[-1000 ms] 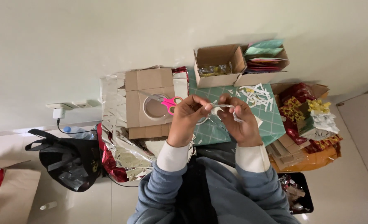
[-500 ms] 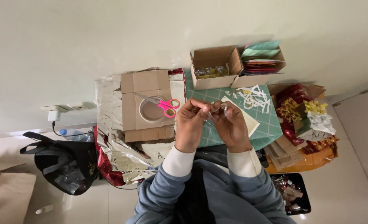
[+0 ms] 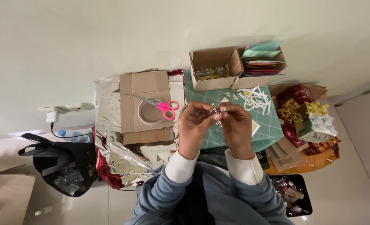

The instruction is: A person is wrapping a small gift, which involves cutting small strips of tape with scissors and applying them to secure the wrapping paper.

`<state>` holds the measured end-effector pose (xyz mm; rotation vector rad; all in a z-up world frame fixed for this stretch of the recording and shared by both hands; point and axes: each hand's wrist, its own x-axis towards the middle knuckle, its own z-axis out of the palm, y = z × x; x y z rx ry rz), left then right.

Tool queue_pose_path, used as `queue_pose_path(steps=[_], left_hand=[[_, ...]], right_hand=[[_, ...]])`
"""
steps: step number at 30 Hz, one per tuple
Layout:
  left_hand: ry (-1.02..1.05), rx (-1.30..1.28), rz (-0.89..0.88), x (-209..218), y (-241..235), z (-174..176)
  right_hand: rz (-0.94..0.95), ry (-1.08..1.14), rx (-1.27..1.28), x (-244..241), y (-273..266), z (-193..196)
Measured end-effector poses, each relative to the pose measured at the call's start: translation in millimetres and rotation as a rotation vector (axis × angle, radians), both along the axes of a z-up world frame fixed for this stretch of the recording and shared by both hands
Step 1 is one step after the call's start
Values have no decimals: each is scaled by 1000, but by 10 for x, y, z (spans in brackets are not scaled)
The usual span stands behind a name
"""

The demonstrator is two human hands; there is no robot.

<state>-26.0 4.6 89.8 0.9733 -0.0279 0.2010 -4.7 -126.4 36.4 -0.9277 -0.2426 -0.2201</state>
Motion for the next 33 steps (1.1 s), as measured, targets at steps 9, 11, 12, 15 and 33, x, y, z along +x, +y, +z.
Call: queue_pose_path(steps=[9,11,12,15,33], left_hand=[[-15,59,103,53,-26,-110],[-33,96,131,61,-11,-186],[-55,135,157,81,-2,-218],[-80,192,166,-15,-30,-65],[-225,508,282,-22,16,-61]], right_hand=[[-143,-62,-178,-103,173,308],[-152,-65,-208,-125,207,342],[-164,-73,-236,-120,226,364],[-223,-18,-233,-107,212,278],[-319,107,-236,-147,206,259]])
